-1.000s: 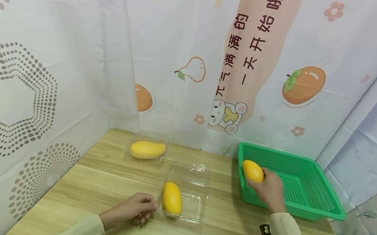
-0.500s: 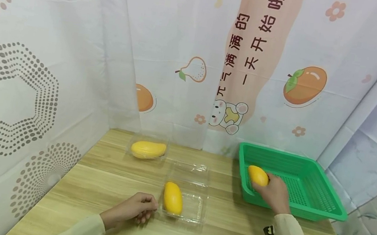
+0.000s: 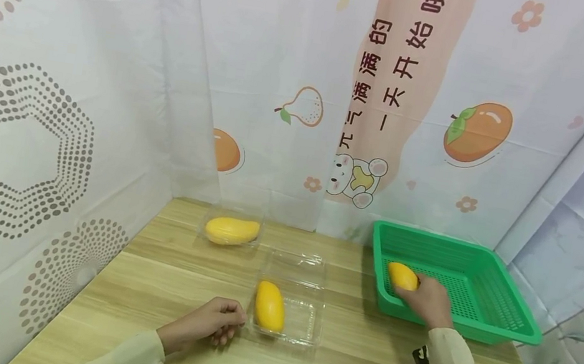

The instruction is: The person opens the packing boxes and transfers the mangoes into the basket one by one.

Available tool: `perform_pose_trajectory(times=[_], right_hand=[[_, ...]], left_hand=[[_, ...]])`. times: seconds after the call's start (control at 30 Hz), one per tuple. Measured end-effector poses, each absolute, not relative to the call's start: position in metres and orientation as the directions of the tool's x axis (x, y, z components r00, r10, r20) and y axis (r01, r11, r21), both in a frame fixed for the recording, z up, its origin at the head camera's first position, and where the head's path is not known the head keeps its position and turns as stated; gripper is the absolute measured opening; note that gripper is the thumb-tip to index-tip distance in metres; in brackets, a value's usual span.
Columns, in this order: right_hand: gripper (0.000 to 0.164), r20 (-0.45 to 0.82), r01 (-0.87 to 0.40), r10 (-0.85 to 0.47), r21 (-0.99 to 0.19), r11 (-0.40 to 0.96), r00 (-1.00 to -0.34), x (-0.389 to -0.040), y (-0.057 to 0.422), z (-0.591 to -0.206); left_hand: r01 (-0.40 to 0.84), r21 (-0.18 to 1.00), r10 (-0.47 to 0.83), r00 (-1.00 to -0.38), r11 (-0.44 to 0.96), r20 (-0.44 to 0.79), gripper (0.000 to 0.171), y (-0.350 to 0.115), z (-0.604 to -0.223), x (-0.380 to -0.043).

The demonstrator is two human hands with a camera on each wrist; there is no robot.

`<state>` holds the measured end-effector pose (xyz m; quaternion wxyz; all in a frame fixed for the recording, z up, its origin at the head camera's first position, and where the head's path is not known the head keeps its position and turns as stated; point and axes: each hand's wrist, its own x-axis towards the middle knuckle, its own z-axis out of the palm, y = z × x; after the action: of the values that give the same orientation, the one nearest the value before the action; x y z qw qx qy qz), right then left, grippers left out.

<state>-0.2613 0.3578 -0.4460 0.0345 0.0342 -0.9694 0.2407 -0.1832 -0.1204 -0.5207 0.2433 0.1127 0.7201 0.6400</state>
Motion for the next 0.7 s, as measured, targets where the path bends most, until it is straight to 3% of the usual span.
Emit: perform_pose_trajectory(times=[0.2,0.7], right_hand=[[0.046,0.049,-0.084,-0.069,-0.47,0.879,-0.996,-0.266,0.36,-0.447],[0.032,-0.086,-0.055,-0.106,-0.466,0.883,-0.991,-0.276,0.363,-0.441]], left_hand=[[-0.152,0.976,0.469,-0.858,0.153,-0.208,0.033,-0.12,-0.522,-0.184],[-0.153,0.974,0.472,-0.855,0.166,-0.215,0.032,-0.119,-0.519,-0.186]])
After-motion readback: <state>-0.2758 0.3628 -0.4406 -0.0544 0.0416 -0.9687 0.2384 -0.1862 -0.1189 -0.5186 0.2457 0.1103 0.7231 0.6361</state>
